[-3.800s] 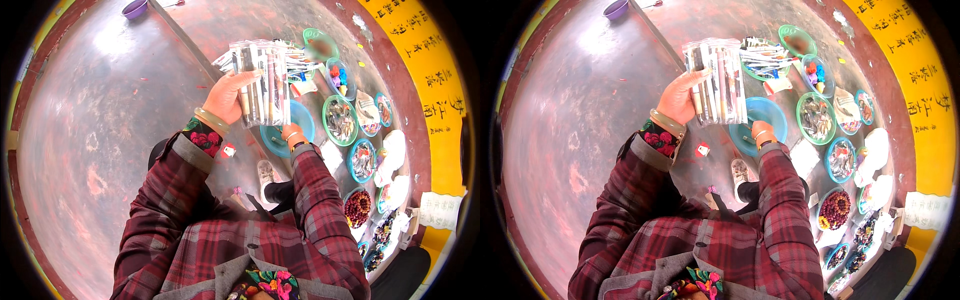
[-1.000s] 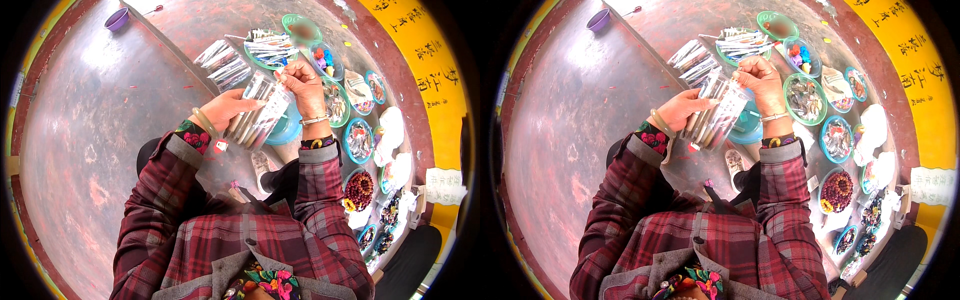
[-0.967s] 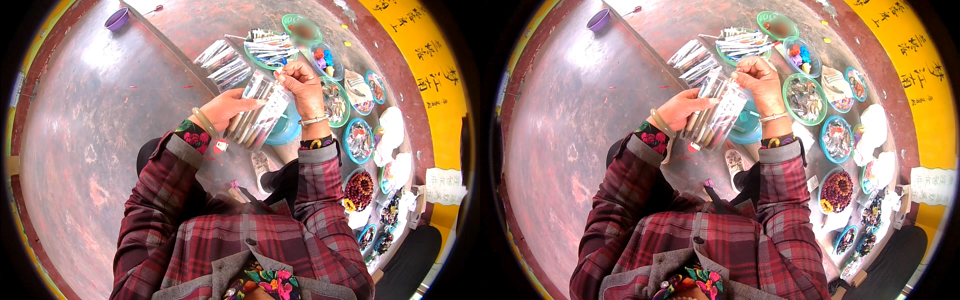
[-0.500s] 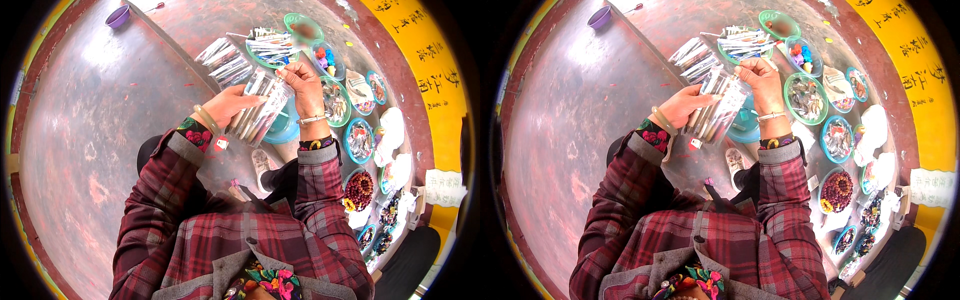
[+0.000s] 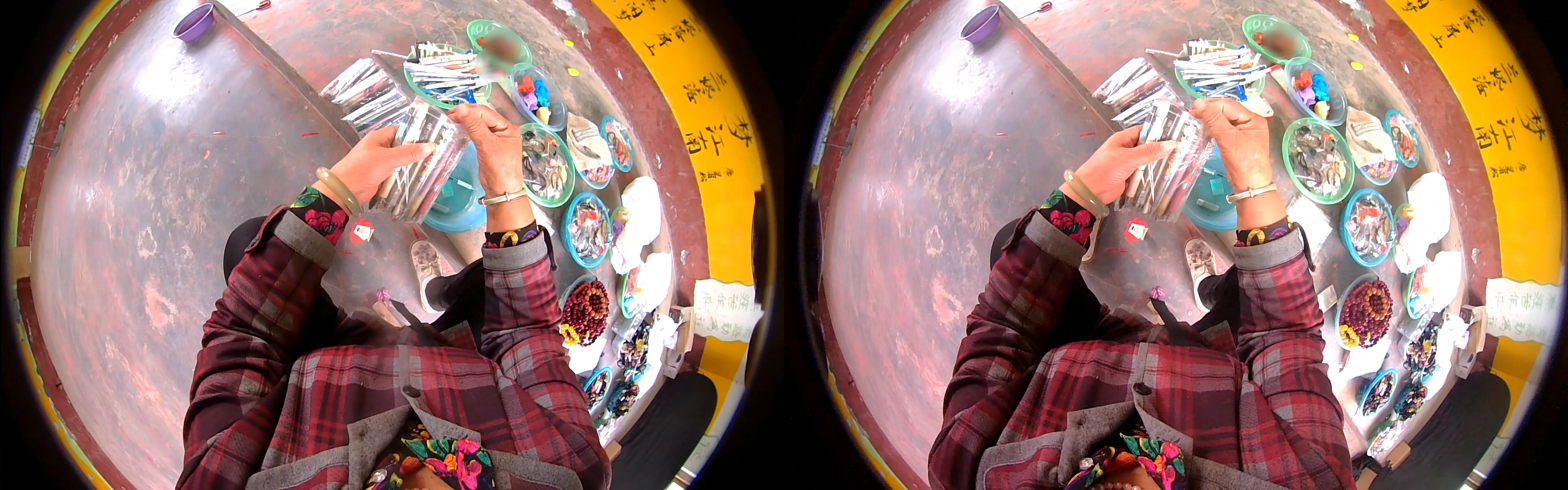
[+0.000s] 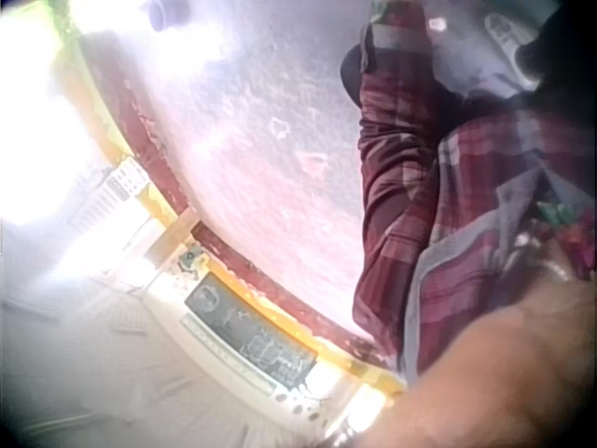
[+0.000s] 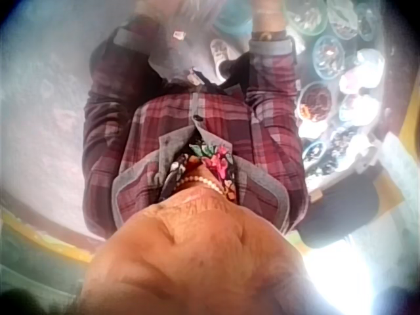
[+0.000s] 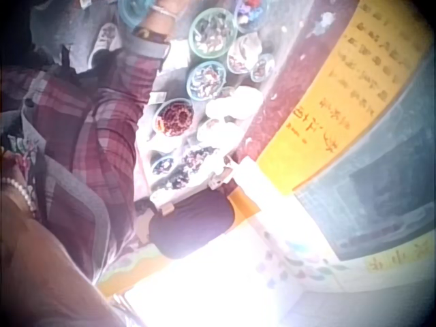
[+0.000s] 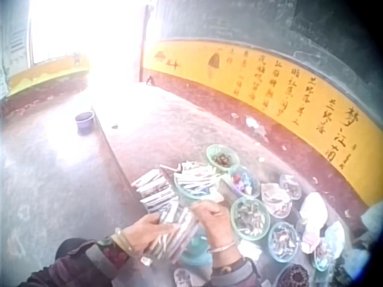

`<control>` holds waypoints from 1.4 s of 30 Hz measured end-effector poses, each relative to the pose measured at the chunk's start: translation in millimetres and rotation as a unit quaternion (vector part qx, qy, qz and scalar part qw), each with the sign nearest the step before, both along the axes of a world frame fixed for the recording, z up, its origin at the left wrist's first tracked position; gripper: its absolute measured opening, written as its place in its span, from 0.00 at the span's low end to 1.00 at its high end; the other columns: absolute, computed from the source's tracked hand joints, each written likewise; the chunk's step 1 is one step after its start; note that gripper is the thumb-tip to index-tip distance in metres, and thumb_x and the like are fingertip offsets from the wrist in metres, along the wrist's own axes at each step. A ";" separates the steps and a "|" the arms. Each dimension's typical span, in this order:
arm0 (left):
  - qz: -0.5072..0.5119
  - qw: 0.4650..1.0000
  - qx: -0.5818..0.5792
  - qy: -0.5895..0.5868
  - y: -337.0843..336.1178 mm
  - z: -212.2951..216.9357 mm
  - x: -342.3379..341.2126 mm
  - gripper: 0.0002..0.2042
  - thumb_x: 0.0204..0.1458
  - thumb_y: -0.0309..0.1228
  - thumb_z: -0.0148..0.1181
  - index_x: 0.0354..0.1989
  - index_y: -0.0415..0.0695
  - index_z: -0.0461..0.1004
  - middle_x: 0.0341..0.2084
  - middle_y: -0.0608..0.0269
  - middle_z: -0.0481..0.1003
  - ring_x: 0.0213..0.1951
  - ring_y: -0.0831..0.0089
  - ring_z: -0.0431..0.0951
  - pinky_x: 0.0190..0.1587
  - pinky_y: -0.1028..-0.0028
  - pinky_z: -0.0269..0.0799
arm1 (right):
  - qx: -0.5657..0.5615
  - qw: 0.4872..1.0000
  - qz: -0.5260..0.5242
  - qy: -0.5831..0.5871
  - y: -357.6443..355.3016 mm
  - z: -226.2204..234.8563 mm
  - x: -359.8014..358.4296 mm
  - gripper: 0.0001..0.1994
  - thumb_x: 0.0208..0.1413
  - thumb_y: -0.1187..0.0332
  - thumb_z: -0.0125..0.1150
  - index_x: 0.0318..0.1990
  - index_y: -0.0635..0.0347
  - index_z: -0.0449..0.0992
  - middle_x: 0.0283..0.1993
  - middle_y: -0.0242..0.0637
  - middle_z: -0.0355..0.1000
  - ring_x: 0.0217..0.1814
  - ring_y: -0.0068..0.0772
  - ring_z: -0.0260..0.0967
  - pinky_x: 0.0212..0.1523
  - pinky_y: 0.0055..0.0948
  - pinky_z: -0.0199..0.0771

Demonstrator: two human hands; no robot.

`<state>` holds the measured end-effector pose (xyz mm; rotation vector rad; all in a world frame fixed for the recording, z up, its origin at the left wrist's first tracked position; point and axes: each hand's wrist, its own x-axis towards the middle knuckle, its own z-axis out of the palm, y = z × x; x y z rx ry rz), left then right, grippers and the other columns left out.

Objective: The person sits on the floor and packs small, individually wrapped items into clear plastic bags. They pick up items from a blue bowl and place them into bags held in their left hand, then set the filled bags aside.

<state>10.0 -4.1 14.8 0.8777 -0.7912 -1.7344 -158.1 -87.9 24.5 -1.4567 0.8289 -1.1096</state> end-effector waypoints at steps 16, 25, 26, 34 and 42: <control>0.101 0.993 -0.025 0.052 -4.1 -1.2 5.4 0.13 0.53 0.29 0.54 0.45 0.37 0.69 0.34 0.61 0.74 0.34 0.75 0.76 0.37 0.75 0.73 | -0.171 0.984 -0.041 0.023 -8.7 -7.1 0.2 0.12 0.52 0.63 0.58 0.39 0.63 0.78 0.46 0.40 0.72 0.46 0.29 0.67 0.46 0.28 0.67; 0.199 0.974 -0.069 0.087 -6.7 11.2 28.8 0.11 0.54 0.29 0.54 0.44 0.37 0.70 0.36 0.62 0.75 0.37 0.75 0.76 0.39 0.75 0.73 | -0.061 0.862 0.018 0.502 -87.0 -153.3 -44.7 0.13 0.43 0.64 0.59 0.38 0.54 0.78 0.40 0.46 0.73 0.39 0.40 0.73 0.41 0.33 0.70; 0.202 0.973 -0.069 0.088 -5.8 12.6 30.4 0.11 0.54 0.29 0.54 0.44 0.37 0.70 0.37 0.62 0.75 0.37 0.75 0.76 0.39 0.75 0.73 | -0.048 0.833 0.027 0.551 -87.0 -170.2 -47.2 0.13 0.43 0.64 0.60 0.38 0.55 0.77 0.40 0.46 0.73 0.41 0.42 0.72 0.42 0.34 0.70; 0.199 0.971 -0.083 0.104 -3.9 19.1 36.0 0.12 0.54 0.29 0.54 0.44 0.36 0.70 0.37 0.61 0.74 0.37 0.75 0.76 0.40 0.76 0.72 | -0.014 0.695 0.061 0.716 -70.7 -236.0 -46.5 0.11 0.50 0.68 0.51 0.40 0.56 0.75 0.42 0.46 0.72 0.46 0.46 0.70 0.48 0.37 0.69; 0.193 0.972 -0.066 0.114 -3.9 19.3 36.3 0.11 0.54 0.28 0.53 0.43 0.37 0.70 0.37 0.61 0.74 0.37 0.76 0.76 0.39 0.76 0.72 | -0.067 0.665 0.046 0.743 -58.4 -247.2 -27.7 0.11 0.48 0.70 0.53 0.40 0.55 0.76 0.44 0.45 0.72 0.45 0.43 0.71 0.47 0.37 0.70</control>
